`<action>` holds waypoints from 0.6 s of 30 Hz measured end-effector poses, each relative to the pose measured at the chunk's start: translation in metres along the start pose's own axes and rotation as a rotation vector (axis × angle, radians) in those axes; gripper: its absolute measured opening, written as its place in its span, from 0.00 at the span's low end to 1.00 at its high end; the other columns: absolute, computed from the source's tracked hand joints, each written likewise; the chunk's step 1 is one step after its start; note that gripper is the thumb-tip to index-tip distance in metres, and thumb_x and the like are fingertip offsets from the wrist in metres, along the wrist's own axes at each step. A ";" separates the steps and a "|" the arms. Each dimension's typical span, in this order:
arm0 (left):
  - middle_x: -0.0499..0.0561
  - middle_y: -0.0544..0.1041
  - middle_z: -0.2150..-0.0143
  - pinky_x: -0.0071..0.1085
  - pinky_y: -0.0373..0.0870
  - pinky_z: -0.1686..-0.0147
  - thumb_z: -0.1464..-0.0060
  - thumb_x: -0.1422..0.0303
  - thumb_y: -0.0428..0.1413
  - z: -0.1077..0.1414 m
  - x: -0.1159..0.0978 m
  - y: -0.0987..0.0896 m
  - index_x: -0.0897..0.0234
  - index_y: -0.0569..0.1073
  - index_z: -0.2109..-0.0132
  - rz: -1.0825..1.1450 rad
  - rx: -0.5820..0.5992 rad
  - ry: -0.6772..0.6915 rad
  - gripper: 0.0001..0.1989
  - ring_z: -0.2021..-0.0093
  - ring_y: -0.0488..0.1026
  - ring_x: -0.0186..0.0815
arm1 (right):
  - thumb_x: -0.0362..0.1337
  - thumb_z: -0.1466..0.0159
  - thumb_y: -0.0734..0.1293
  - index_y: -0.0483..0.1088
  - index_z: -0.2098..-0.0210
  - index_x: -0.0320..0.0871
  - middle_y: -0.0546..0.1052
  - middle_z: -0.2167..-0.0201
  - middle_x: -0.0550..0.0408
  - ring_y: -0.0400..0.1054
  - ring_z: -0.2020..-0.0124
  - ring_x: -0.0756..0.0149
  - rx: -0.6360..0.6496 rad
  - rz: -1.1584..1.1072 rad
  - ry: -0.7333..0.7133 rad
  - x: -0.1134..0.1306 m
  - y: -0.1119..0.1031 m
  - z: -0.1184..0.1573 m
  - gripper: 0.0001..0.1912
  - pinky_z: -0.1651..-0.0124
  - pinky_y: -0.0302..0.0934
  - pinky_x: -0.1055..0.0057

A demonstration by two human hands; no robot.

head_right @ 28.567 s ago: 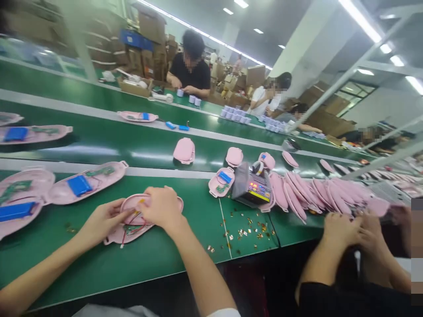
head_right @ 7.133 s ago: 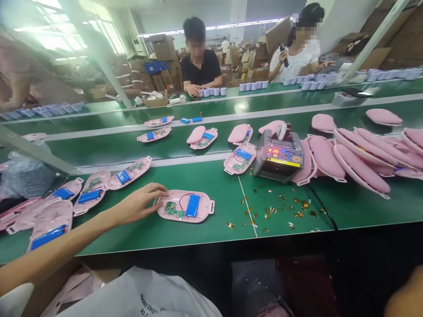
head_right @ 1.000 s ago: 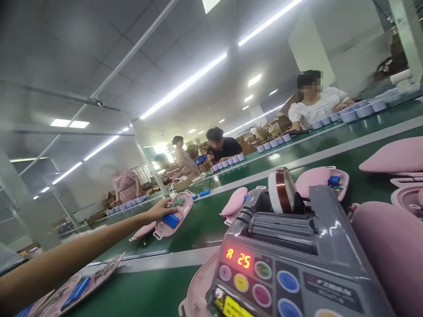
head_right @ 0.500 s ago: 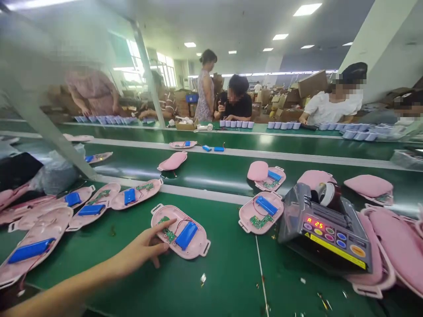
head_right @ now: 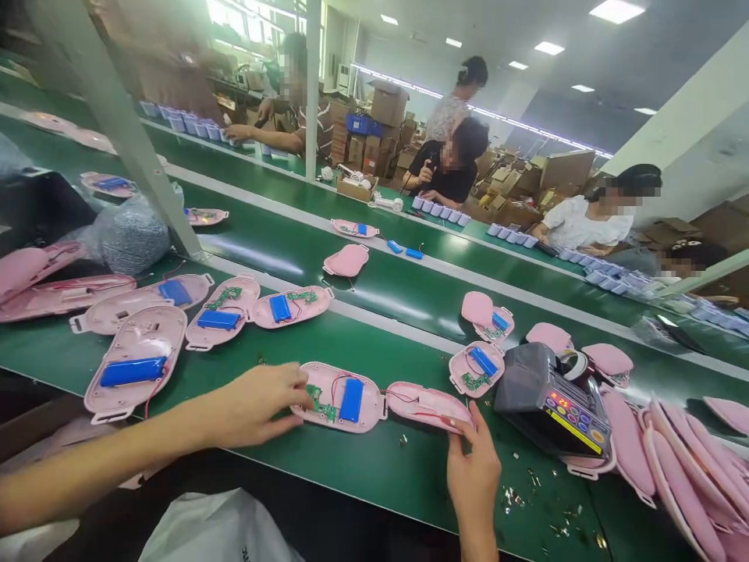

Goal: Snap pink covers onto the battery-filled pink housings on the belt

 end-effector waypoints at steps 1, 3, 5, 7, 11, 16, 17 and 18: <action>0.57 0.77 0.49 0.39 0.68 0.50 0.46 0.69 0.61 -0.004 0.004 -0.003 0.57 0.78 0.51 -0.019 -0.008 0.052 0.15 0.49 0.73 0.49 | 0.51 0.49 0.64 0.79 0.69 0.44 0.72 0.43 0.47 0.70 0.50 0.48 0.039 -0.057 0.089 -0.010 -0.002 0.001 0.20 0.56 0.65 0.57; 0.57 0.71 0.39 0.45 0.61 0.40 0.51 0.67 0.67 -0.013 0.011 0.000 0.55 0.74 0.44 0.005 0.021 0.163 0.26 0.39 0.65 0.53 | 0.49 0.53 0.65 0.78 0.73 0.43 0.74 0.45 0.46 0.69 0.47 0.46 0.070 -0.192 0.232 -0.025 -0.006 0.003 0.17 0.49 0.64 0.55; 0.56 0.72 0.40 0.45 0.56 0.36 0.50 0.64 0.66 -0.021 0.017 0.009 0.55 0.74 0.43 0.085 0.040 0.249 0.26 0.38 0.65 0.50 | 0.46 0.57 0.66 0.77 0.76 0.42 0.75 0.47 0.46 0.67 0.44 0.45 0.081 -0.332 0.335 -0.033 -0.006 0.005 0.15 0.47 0.64 0.56; 0.56 0.77 0.49 0.41 0.59 0.39 0.40 0.65 0.58 -0.026 0.022 0.020 0.58 0.76 0.47 0.129 0.031 0.274 0.14 0.45 0.70 0.45 | 0.46 0.58 0.67 0.75 0.77 0.41 0.76 0.49 0.44 0.69 0.46 0.45 0.068 -0.441 0.423 -0.034 -0.004 0.004 0.15 0.52 0.67 0.58; 0.54 0.79 0.55 0.34 0.65 0.52 0.34 0.71 0.47 -0.031 0.026 0.033 0.62 0.77 0.51 0.136 0.001 0.209 0.14 0.53 0.72 0.40 | 0.46 0.62 0.75 0.74 0.65 0.40 0.79 0.61 0.45 0.74 0.62 0.54 -0.017 -0.477 0.490 -0.026 -0.002 -0.003 0.26 0.64 0.70 0.63; 0.55 0.77 0.56 0.32 0.65 0.54 0.32 0.69 0.45 -0.035 0.027 0.034 0.63 0.77 0.54 0.145 -0.006 0.224 0.15 0.54 0.71 0.39 | 0.47 0.64 0.78 0.75 0.59 0.39 0.79 0.67 0.48 0.73 0.66 0.56 0.367 -0.519 0.491 -0.010 0.005 -0.008 0.33 0.64 0.69 0.63; 0.55 0.77 0.57 0.32 0.66 0.54 0.32 0.69 0.44 -0.037 0.028 0.034 0.63 0.77 0.55 0.166 -0.002 0.228 0.16 0.55 0.71 0.39 | 0.49 0.63 0.77 0.75 0.63 0.39 0.79 0.68 0.48 0.72 0.66 0.56 0.403 -0.525 0.484 -0.006 0.005 -0.008 0.30 0.64 0.68 0.64; 0.55 0.76 0.58 0.33 0.66 0.54 0.32 0.69 0.44 -0.038 0.030 0.034 0.63 0.77 0.57 0.197 0.010 0.228 0.16 0.54 0.71 0.39 | 0.50 0.62 0.77 0.75 0.65 0.39 0.79 0.68 0.48 0.72 0.66 0.56 0.402 -0.517 0.464 -0.002 0.003 -0.009 0.28 0.64 0.68 0.64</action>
Point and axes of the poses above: each hand's wrist, its own z-axis away from the middle knuckle, its own y-axis out of the palm, x = y × z, the point moved 4 cm from there along -z, towards the middle knuckle
